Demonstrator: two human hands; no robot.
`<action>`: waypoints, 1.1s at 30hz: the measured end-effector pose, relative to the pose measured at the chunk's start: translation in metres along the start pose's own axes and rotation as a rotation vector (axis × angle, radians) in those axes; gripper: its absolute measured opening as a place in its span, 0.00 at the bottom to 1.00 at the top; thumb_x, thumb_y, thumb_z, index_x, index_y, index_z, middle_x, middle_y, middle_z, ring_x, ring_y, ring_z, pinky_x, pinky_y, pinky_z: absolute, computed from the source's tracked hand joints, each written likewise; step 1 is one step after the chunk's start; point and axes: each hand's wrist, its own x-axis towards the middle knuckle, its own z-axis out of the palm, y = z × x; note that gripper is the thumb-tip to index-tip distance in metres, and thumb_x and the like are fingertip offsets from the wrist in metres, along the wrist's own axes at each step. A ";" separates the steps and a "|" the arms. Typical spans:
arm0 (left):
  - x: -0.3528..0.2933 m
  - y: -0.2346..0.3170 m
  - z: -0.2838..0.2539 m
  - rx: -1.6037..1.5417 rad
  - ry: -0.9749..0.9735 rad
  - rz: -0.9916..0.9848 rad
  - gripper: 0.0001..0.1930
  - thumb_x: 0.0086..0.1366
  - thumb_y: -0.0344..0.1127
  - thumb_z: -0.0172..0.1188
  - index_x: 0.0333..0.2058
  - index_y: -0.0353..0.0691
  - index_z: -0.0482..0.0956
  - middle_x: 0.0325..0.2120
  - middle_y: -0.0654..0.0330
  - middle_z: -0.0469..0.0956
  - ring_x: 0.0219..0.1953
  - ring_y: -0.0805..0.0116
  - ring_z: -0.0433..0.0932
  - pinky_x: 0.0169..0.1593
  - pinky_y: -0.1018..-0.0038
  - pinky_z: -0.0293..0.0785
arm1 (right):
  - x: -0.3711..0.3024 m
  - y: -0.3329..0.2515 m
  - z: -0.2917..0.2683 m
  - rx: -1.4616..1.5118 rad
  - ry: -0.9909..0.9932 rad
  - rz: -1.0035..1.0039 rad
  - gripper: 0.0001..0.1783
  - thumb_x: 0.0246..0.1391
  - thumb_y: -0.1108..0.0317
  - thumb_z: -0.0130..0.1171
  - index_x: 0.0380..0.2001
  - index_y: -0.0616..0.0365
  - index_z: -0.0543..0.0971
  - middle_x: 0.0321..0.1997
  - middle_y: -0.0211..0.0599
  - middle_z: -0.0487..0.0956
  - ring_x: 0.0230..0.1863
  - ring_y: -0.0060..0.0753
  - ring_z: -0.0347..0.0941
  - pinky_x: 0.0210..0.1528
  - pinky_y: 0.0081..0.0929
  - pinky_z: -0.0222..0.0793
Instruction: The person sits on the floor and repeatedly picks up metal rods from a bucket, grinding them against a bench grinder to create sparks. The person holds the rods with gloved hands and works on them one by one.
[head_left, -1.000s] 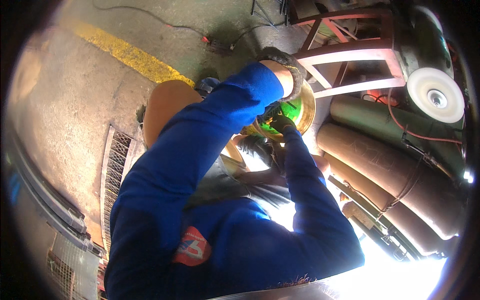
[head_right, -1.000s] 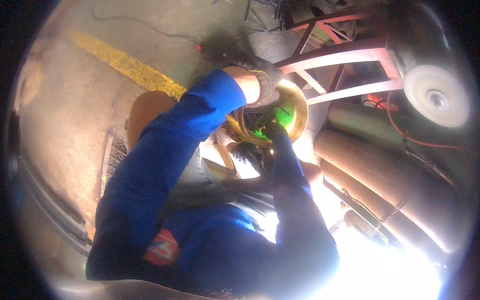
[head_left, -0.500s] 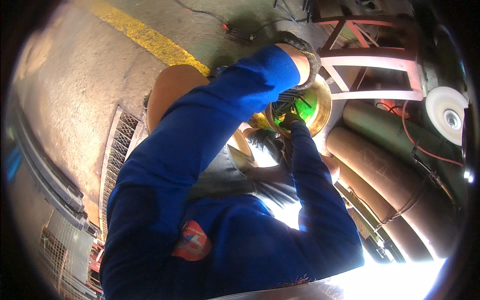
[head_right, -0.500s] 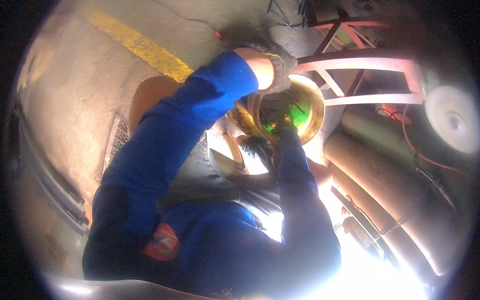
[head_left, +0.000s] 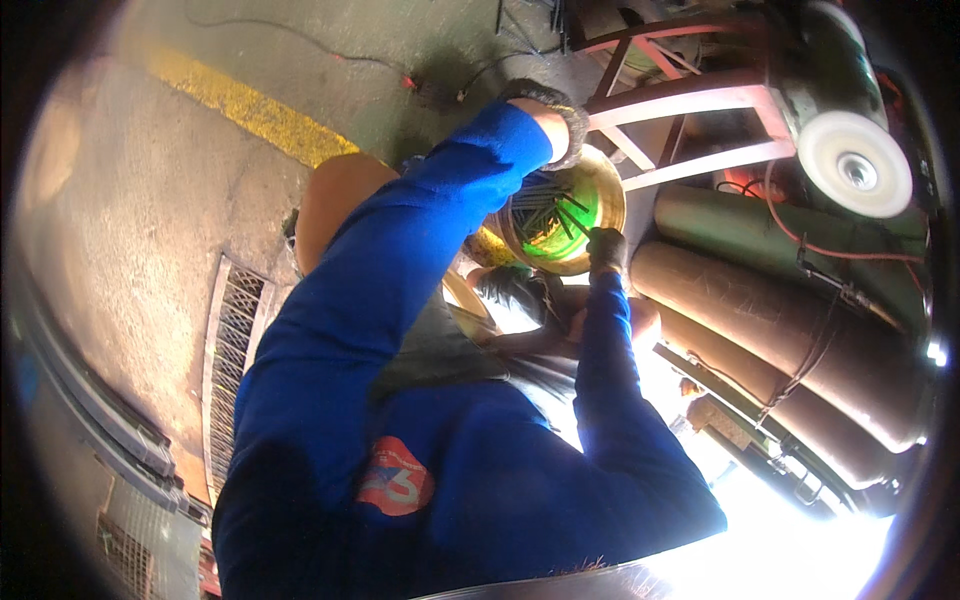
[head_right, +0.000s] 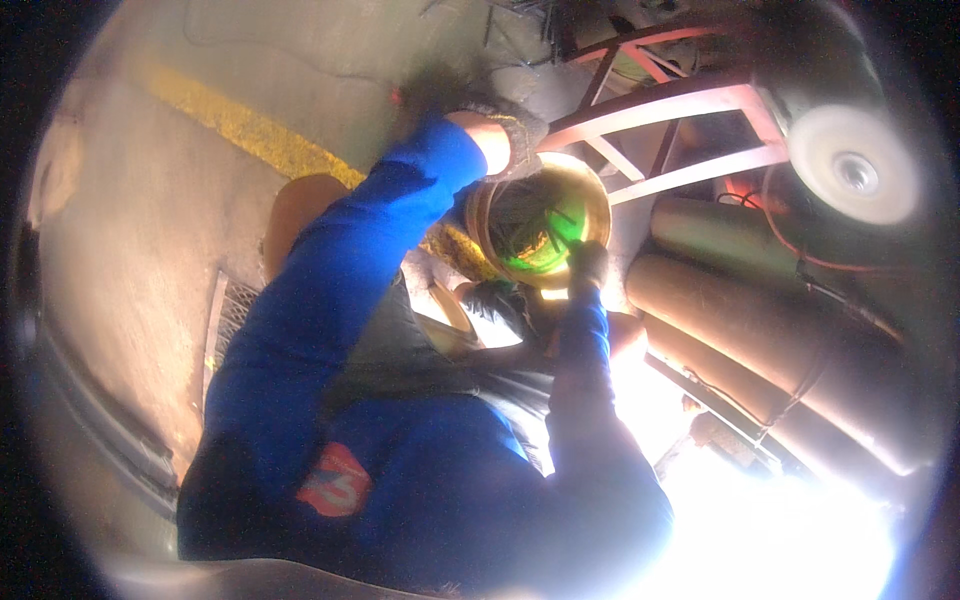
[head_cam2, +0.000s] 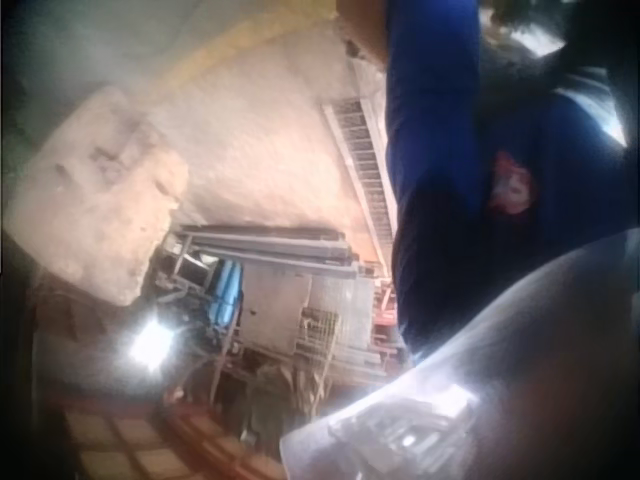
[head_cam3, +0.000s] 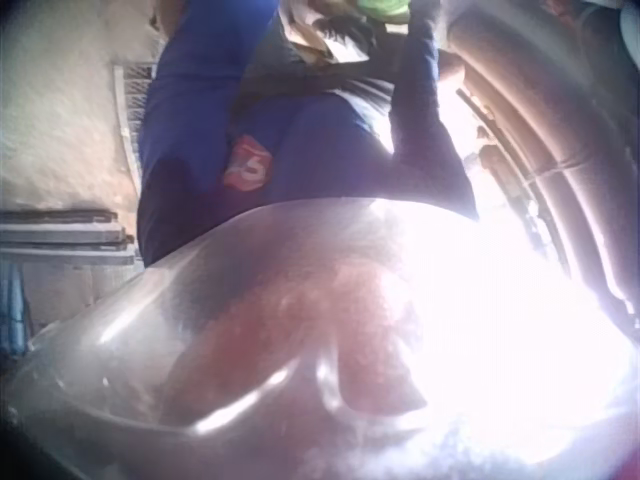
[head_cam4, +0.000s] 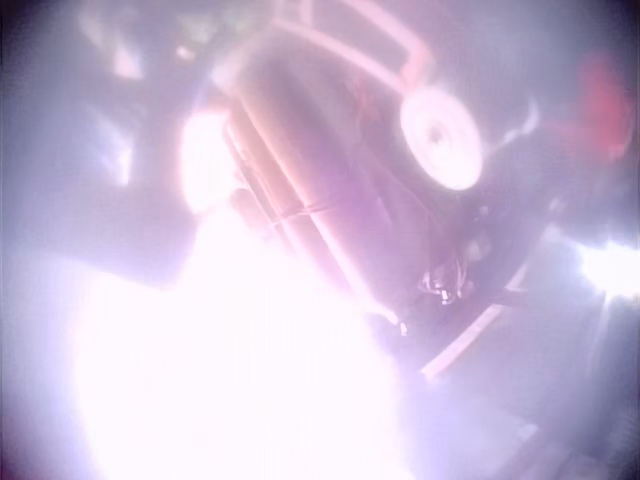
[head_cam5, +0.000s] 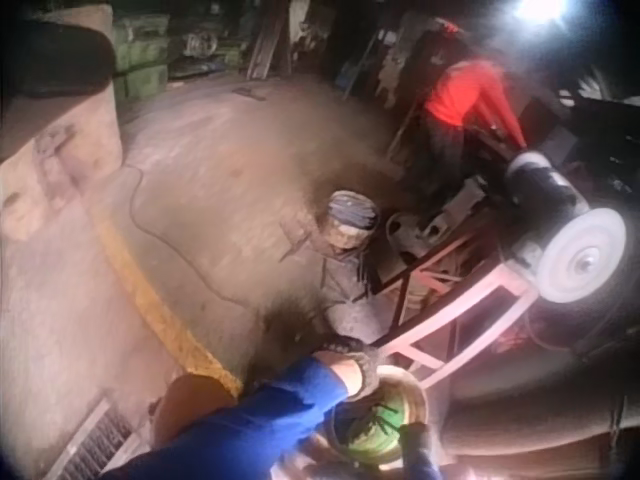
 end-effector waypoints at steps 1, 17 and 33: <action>-0.001 0.003 0.001 0.006 -0.003 0.021 0.22 0.62 0.48 0.58 0.39 0.30 0.81 0.37 0.39 0.80 0.43 0.49 0.81 0.47 0.56 0.76 | -0.009 0.000 -0.012 -0.042 0.064 -0.106 0.09 0.48 0.64 0.56 0.24 0.55 0.82 0.25 0.40 0.81 0.21 0.38 0.77 0.23 0.35 0.70; 0.003 0.073 0.049 -1.086 0.150 0.446 0.05 0.66 0.35 0.60 0.38 0.42 0.77 0.34 0.68 0.77 0.40 0.79 0.74 0.44 0.79 0.72 | -0.130 -0.126 -0.117 1.493 0.310 -0.188 0.07 0.54 0.78 0.58 0.26 0.57 0.71 0.27 0.32 0.76 0.31 0.25 0.73 0.37 0.23 0.70; -0.026 0.077 0.028 -0.778 0.248 0.592 0.09 0.68 0.34 0.55 0.43 0.38 0.78 0.40 0.62 0.77 0.44 0.73 0.75 0.49 0.74 0.72 | -0.123 -0.154 -0.151 1.630 0.290 -0.256 0.07 0.60 0.70 0.56 0.39 0.60 0.75 0.33 0.28 0.77 0.36 0.22 0.73 0.40 0.21 0.71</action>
